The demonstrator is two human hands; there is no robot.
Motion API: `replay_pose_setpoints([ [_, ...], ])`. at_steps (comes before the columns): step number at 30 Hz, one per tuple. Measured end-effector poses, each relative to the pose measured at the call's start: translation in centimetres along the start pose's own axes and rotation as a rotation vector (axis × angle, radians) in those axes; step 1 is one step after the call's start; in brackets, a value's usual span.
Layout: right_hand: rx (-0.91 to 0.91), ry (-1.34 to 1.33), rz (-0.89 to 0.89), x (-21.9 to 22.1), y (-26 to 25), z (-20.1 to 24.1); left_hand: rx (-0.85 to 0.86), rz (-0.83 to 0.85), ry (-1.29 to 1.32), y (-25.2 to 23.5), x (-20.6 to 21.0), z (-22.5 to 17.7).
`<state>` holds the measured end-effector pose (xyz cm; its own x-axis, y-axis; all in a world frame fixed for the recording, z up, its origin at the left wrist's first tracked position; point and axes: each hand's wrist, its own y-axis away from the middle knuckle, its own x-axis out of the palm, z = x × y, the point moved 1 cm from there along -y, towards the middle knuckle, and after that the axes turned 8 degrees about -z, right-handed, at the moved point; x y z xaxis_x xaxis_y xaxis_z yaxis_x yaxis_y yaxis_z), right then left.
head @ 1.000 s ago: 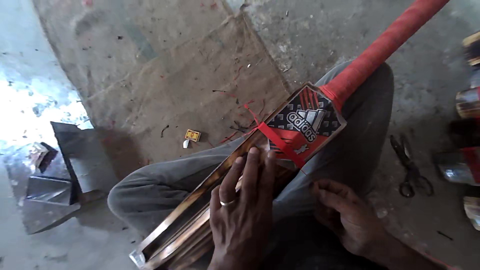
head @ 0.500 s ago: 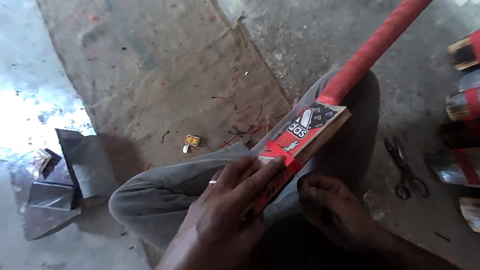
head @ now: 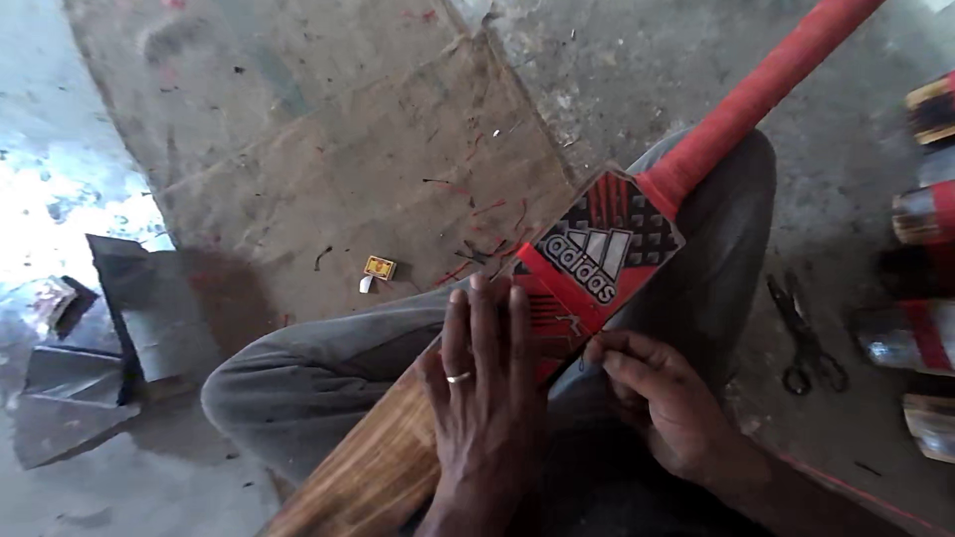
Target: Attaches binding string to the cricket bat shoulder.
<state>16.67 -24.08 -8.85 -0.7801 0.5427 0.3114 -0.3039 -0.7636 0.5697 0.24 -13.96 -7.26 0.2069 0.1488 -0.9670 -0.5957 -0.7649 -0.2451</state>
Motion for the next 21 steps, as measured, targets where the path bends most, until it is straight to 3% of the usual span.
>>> replay_pose_setpoints([
  [4,0.002,-0.064,-0.035,-2.5,1.3,-1.8,0.01,0.056,0.063,-0.9,-0.3,0.7],
  [10,-0.015,-0.071,0.057,-2.6,1.8,-1.0,0.053,0.16,0.232,-2.2,-1.7,1.9],
  [13,-0.053,-0.086,0.149,-1.6,1.7,0.5,0.006,0.394,0.526,-3.4,-3.7,3.3],
  [18,-0.12,-0.155,0.256,0.3,1.0,2.0,-0.263,0.944,1.172,-5.2,-5.7,5.7],
  [21,-0.097,-0.11,0.203,0.9,0.2,2.2,-0.267,1.0,1.306,-6.0,-4.5,6.8],
])
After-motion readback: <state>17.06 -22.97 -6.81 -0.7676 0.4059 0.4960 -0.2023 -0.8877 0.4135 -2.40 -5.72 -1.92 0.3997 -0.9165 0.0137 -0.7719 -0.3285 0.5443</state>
